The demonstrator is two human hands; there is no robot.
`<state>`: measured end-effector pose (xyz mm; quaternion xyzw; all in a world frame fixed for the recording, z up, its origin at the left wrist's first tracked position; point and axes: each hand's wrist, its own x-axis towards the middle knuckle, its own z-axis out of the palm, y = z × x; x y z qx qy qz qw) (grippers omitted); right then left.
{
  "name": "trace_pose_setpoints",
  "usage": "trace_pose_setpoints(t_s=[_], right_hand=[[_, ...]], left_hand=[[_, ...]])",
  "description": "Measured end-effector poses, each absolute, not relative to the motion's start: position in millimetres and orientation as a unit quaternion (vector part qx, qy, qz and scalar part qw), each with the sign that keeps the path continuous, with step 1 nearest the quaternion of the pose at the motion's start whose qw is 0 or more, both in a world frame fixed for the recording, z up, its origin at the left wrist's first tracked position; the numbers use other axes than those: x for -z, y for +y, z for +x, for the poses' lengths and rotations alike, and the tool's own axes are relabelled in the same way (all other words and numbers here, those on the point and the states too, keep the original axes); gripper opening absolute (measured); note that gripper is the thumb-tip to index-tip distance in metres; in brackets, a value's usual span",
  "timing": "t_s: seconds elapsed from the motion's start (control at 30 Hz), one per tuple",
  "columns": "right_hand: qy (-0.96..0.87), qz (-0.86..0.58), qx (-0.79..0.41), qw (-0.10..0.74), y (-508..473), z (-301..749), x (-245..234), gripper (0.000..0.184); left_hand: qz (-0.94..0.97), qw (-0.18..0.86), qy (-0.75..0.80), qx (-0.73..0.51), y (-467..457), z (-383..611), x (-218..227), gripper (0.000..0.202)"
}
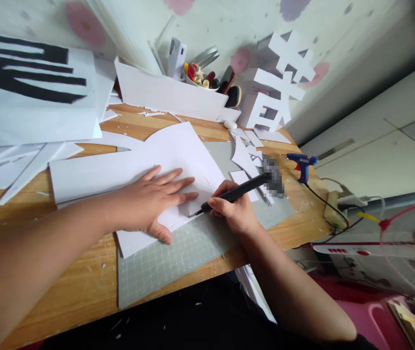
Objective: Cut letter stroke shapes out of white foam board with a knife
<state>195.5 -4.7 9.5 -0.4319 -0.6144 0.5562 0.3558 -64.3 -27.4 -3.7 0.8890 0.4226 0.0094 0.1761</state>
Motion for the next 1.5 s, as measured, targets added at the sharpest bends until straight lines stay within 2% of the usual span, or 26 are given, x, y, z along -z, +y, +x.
trace_pose_setpoints(t_s=[0.23, 0.53, 0.8, 1.27, 1.5], right_hand=[[-0.608, -0.444, -0.555, 0.355, 10.0, 210.6, -6.0, 0.036], [-0.608, -0.451, -0.545, 0.36, 28.4, 226.5, -8.0, 0.034], [-0.611, -0.456, -0.541, 0.356, 45.3, 241.4, -10.3, 0.033], [-0.594, -0.495, -0.513, 0.372, 75.4, 263.0, -23.4, 0.03], [-0.595, -0.488, -0.526, 0.361, 80.9, 264.1, -22.9, 0.033]], left_hand=[[0.889, 0.18, 0.421, -0.002, -26.8, -64.8, 2.4, 0.117], [0.903, 0.145, 0.402, -0.047, -23.7, -74.4, 31.3, 0.121], [0.904, 0.144, 0.399, -0.05, -25.0, -78.9, 35.7, 0.122], [0.904, 0.14, 0.399, -0.065, -25.9, -87.0, 26.7, 0.118], [0.898, 0.14, 0.418, -0.01, -24.1, -83.5, 17.3, 0.116]])
